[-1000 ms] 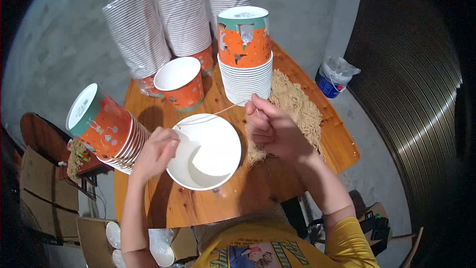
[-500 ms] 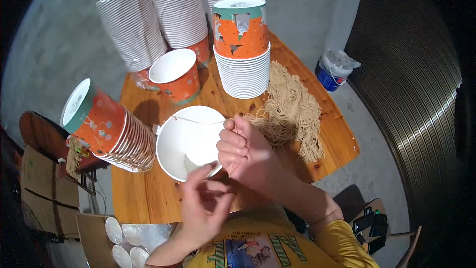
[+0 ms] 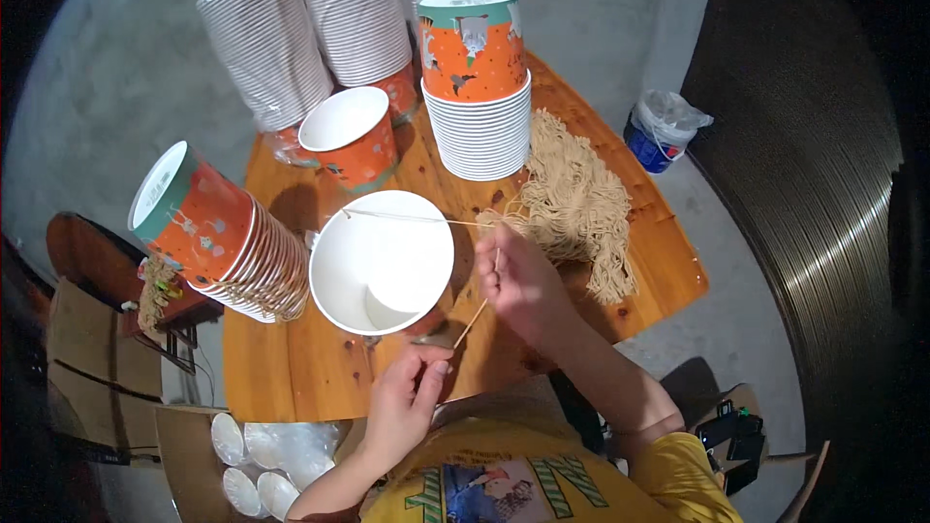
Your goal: Tying strings to paper cups and organizing them into stacks.
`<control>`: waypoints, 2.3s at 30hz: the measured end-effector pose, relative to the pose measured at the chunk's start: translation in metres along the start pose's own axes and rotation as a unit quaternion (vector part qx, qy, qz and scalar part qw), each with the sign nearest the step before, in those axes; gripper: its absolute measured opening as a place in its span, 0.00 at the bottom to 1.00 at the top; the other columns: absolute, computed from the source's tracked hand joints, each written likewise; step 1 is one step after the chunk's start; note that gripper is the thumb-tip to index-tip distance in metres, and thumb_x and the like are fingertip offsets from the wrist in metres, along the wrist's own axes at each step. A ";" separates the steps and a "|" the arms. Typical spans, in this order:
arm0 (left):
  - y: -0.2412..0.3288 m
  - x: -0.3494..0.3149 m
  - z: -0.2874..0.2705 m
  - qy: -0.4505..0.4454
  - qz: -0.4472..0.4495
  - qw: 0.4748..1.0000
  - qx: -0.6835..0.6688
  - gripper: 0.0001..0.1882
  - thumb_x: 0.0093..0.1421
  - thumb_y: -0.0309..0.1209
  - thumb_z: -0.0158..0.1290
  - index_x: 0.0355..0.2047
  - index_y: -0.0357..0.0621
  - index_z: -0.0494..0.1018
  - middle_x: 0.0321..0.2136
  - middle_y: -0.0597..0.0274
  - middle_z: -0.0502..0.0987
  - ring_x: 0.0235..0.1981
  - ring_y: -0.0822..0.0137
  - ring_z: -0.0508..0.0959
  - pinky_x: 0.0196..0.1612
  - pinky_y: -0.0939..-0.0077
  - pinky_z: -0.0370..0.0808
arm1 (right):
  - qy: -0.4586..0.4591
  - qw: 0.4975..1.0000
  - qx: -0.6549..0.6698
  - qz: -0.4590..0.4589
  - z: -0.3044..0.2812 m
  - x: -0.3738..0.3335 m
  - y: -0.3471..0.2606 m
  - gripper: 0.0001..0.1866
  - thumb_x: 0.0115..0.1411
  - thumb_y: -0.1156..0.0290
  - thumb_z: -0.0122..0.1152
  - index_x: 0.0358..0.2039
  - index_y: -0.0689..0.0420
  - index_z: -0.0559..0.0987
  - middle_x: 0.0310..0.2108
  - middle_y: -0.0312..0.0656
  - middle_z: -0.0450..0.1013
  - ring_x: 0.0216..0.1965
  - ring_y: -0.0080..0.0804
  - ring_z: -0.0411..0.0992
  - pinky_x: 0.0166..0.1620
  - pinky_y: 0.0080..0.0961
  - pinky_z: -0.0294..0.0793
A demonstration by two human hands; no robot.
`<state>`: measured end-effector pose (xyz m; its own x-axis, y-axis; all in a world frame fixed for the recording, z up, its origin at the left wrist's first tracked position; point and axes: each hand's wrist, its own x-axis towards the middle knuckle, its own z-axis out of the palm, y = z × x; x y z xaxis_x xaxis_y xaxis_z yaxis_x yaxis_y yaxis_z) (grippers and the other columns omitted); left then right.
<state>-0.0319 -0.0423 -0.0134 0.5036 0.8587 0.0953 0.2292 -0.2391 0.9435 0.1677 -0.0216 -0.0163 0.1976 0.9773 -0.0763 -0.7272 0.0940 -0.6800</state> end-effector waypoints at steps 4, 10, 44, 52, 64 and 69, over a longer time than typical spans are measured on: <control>0.008 -0.002 -0.005 -0.014 0.099 0.986 0.136 0.06 0.62 0.25 0.49 0.39 0.38 0.70 0.28 0.56 0.76 0.26 0.61 0.77 0.31 0.73 0.73 | -0.075 0.952 -0.283 -0.090 -0.029 0.004 0.001 0.11 0.65 0.65 0.49 0.36 0.60 0.73 0.29 0.36 0.71 0.28 0.21 0.68 0.33 0.19 0.69; 0.019 0.005 -0.011 0.004 0.161 0.965 0.208 0.07 0.61 0.25 0.49 0.39 0.38 0.66 0.32 0.49 0.76 0.31 0.50 0.79 0.32 0.66 0.74 | -0.210 0.780 -0.459 -0.370 -0.007 -0.031 0.007 0.14 0.58 0.71 0.55 0.45 0.60 0.72 0.36 0.43 0.73 0.36 0.31 0.75 0.40 0.23 0.74; 0.019 0.034 -0.043 0.082 0.261 0.870 0.411 0.14 0.50 0.24 0.57 0.39 0.45 0.73 0.31 0.61 0.70 0.37 0.60 0.69 0.43 0.65 0.60 | -0.027 0.831 -0.511 -0.218 0.026 -0.034 0.046 0.09 0.52 0.75 0.63 0.26 0.61 0.71 0.18 0.38 0.69 0.19 0.17 0.67 0.23 0.19 0.67; 0.050 0.063 -0.066 -0.099 0.074 0.971 0.206 0.11 0.62 0.26 0.47 0.43 0.40 0.73 0.29 0.54 0.71 0.31 0.55 0.72 0.38 0.68 0.69 | -0.022 0.823 -0.515 -0.239 0.026 -0.030 0.047 0.08 0.53 0.75 0.63 0.27 0.61 0.72 0.16 0.36 0.69 0.17 0.14 0.65 0.21 0.19 0.65; 0.039 0.119 -0.079 -0.391 -0.052 0.908 0.140 0.05 0.63 0.29 0.49 0.37 0.40 0.70 0.26 0.70 0.71 0.29 0.79 0.67 0.33 0.83 0.67 | 0.006 0.815 -0.526 -0.242 0.026 -0.029 0.050 0.07 0.54 0.72 0.63 0.28 0.59 0.73 0.16 0.39 0.72 0.17 0.18 0.69 0.20 0.20 0.66; 0.042 0.116 -0.081 -0.317 0.017 0.931 0.179 0.04 0.63 0.27 0.47 0.33 0.41 0.68 0.26 0.70 0.71 0.28 0.79 0.67 0.31 0.83 0.67 | 0.001 0.842 -0.487 -0.231 0.026 -0.032 0.046 0.07 0.55 0.72 0.62 0.30 0.59 0.73 0.16 0.36 0.69 0.19 0.17 0.68 0.24 0.20 0.67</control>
<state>-0.0307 0.0842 0.0633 0.8801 0.4353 -0.1894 0.4096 -0.4947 0.7665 0.1105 -0.0438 -0.0266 0.3129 0.8788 0.3603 0.3125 0.2629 -0.9128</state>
